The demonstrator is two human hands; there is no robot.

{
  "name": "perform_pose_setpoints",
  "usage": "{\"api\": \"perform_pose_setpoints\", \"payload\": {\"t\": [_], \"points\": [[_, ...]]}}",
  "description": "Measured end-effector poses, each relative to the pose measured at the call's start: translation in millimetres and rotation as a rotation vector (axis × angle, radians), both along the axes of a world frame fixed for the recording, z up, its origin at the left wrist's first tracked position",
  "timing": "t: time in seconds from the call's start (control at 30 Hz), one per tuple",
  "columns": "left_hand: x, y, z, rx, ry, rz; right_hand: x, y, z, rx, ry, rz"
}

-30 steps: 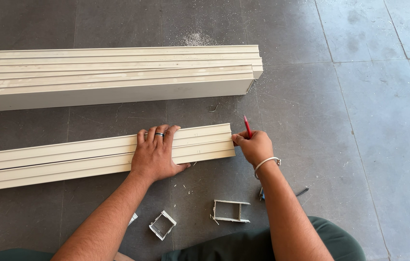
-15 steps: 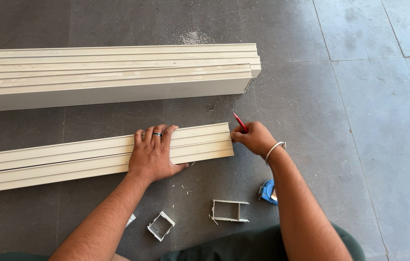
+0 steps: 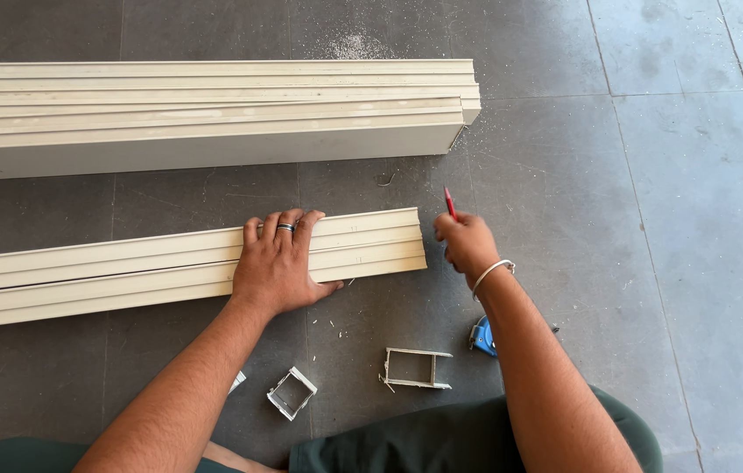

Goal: The person sits on the floor with long white PVC profiles and marks them for cutting. They align a profile, fit a small mounting bracket to its end, measure with a tape measure, then use a try square and red pencil to mark cut lines, repeating the process on additional profiles.

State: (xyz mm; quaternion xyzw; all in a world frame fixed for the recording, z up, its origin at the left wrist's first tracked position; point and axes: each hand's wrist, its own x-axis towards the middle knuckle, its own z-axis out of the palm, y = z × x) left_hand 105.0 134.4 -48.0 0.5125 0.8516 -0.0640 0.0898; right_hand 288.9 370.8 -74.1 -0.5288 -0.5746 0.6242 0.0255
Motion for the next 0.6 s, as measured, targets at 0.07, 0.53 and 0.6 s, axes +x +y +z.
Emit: {"api": "perform_pose_setpoints", "payload": {"t": [0.07, 0.53, 0.6], "points": [[0, 0, 0, -0.015, -0.003, 0.006, 2, 1, 5, 0.077, 0.038, 0.002], [2, 0, 2, -0.016, 0.000, 0.007, 10, -2, 13, 0.290, -0.055, 0.326], [2, 0, 6, -0.006, -0.006, 0.008, 9, 1, 6, 0.369, 0.054, 0.384]]}}
